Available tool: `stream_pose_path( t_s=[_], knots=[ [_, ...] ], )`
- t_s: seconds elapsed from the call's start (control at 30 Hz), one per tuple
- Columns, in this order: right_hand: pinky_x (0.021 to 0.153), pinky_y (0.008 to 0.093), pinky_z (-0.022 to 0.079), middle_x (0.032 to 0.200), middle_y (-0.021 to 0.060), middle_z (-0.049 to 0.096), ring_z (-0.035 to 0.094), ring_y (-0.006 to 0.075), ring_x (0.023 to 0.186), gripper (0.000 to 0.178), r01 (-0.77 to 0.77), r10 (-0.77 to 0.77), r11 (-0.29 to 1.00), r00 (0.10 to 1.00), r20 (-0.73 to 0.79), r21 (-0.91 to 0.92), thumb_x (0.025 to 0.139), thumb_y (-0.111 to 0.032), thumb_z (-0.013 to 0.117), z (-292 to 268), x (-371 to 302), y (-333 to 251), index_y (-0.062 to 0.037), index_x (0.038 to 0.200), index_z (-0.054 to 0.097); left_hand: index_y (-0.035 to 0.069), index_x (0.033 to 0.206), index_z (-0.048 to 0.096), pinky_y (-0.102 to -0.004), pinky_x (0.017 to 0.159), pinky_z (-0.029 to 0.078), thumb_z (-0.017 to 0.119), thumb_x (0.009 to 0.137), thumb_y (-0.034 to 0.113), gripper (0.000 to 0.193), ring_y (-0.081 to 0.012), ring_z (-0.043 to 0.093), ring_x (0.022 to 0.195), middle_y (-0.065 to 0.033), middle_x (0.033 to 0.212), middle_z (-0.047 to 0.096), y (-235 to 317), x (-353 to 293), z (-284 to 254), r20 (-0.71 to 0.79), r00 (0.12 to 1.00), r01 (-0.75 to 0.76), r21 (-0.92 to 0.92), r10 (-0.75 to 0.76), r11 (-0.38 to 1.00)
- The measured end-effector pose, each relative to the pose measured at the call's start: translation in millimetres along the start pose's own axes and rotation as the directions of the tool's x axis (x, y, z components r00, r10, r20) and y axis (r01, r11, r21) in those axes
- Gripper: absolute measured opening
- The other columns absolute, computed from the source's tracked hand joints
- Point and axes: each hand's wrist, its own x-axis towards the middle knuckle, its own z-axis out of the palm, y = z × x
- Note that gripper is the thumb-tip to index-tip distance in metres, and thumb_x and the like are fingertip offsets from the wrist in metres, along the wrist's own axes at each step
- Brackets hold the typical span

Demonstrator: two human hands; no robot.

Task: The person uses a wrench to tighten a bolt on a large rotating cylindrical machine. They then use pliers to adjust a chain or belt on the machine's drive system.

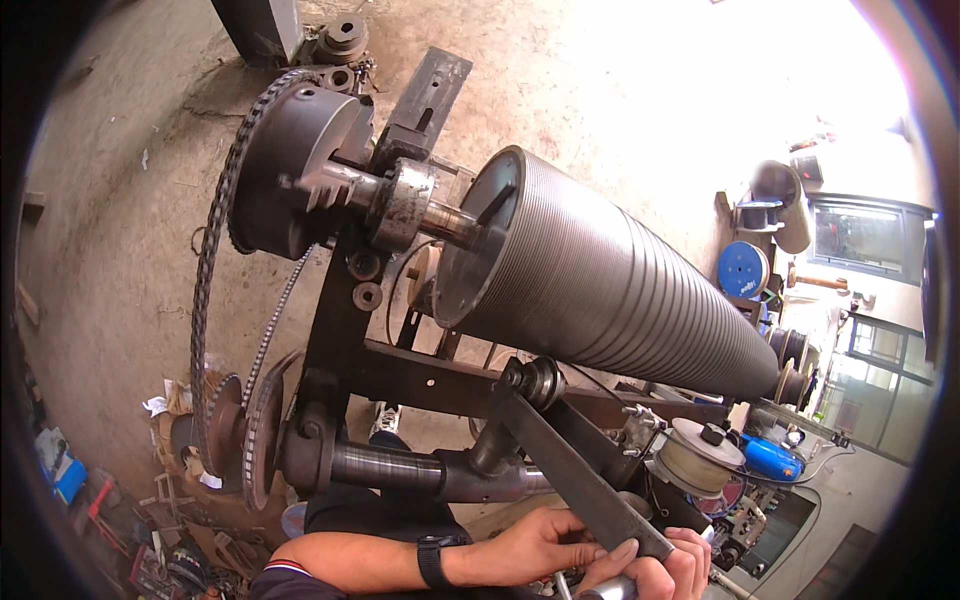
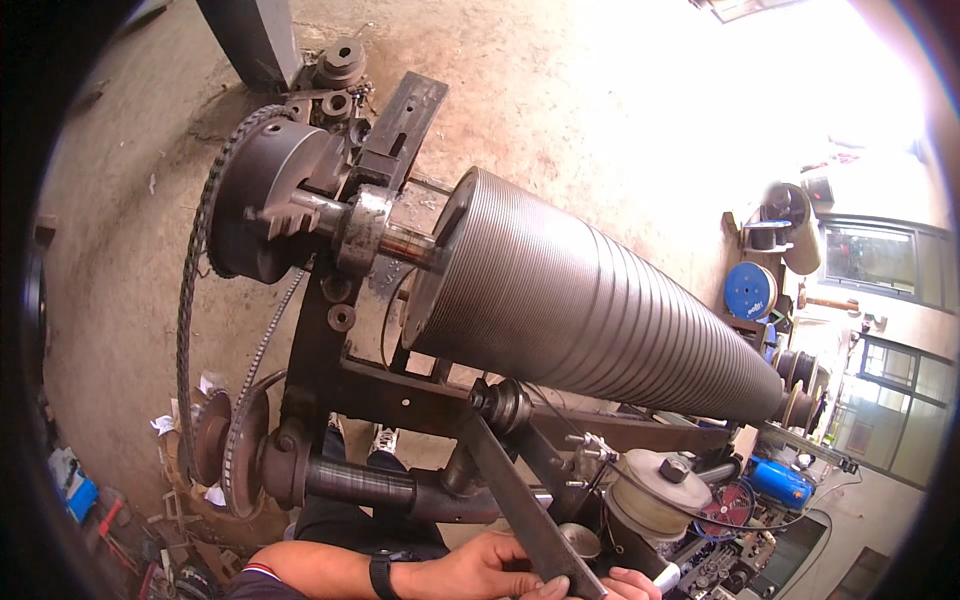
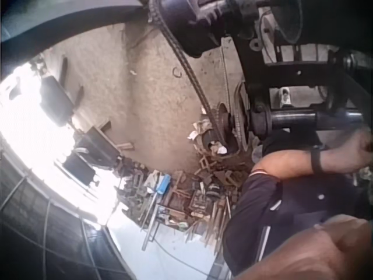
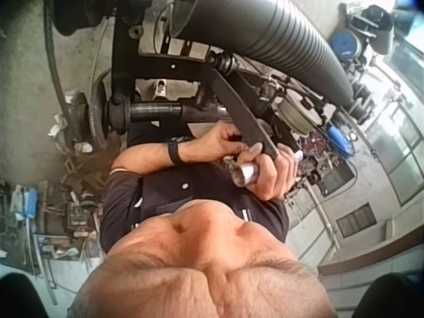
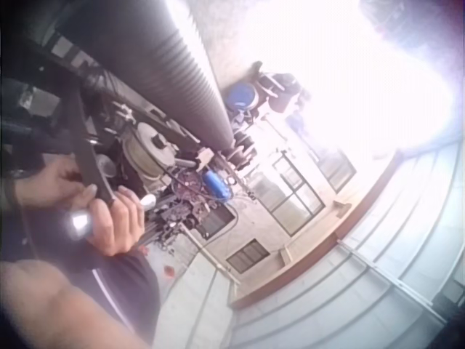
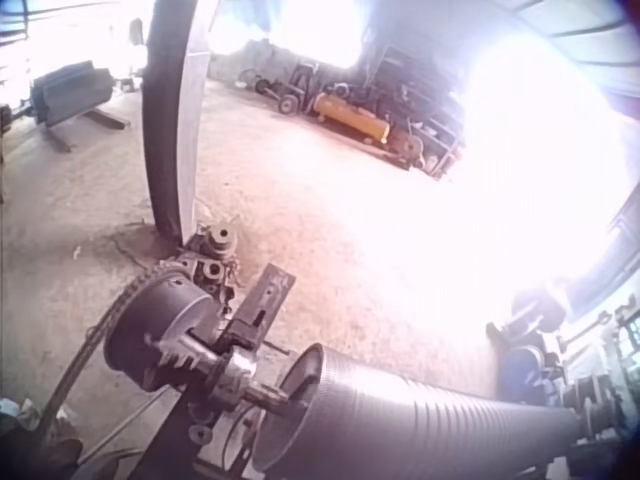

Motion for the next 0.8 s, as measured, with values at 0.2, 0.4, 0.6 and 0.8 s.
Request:
stream_pose_path(
  t_s=[0.2,0.4,0.6,0.8],
  knots=[
    [0.054,0.0411,0.058,0.061,0.0121,0.057,0.059,0.0267,0.051,0.017,-0.002,0.002,1.0,1.0,-0.01,-0.007,0.079,0.002,0.073,0.2,1.0,-2.6,-0.0037,0.076,0.057,0.0,0.135,0.064,-0.0277,0.1,0.051,0.064,0.106,0.017,0.034,-0.0112,0.063,0.113,-0.0047,0.123,0.071,3.7,-1.3,-0.4,0.011,0.999,0.04,-0.01,-0.04,0.999],
    [0.055,0.0419,0.058,0.062,0.0123,0.057,0.06,0.0277,0.052,0.018,-0.038,0.038,0.999,0.999,0.005,-0.016,0.08,0.002,0.073,-0.3,3.9,-9.0,-0.0042,0.075,0.057,0.001,0.136,0.063,-0.0281,0.102,0.051,0.064,0.105,0.016,0.034,-0.0106,0.063,0.114,-0.0042,0.123,0.071,6.5,-5.5,-1.0,0.017,0.999,0.036,0.003,-0.036,0.999],
    [0.055,0.0419,0.058,0.062,0.013,0.057,0.061,0.0283,0.052,0.017,-0.07,0.069,0.997,0.997,-0.043,-0.036,0.079,0.001,0.073,4.7,8.6,-15.6,-0.0042,0.074,0.057,0.002,0.138,0.062,-0.0287,0.102,0.051,0.064,0.105,0.015,0.035,-0.0108,0.063,0.115,-0.0033,0.125,0.071,12.9,-8.8,-0.4,0.022,0.998,0.053,0.008,-0.053,0.999],
    [0.055,0.0417,0.057,0.062,0.0129,0.057,0.061,0.0284,0.052,0.017,-0.053,0.051,0.998,0.998,-0.045,-0.035,0.078,0.001,0.074,5.6,8.3,-15.3,-0.0045,0.074,0.058,0.003,0.137,0.063,-0.0296,0.102,0.051,0.064,0.105,0.015,0.034,-0.0113,0.062,0.116,-0.0033,0.124,0.071,11.8,-7.9,-0.5,0.022,0.999,0.032,0.006,-0.033,0.999]
  ],
)
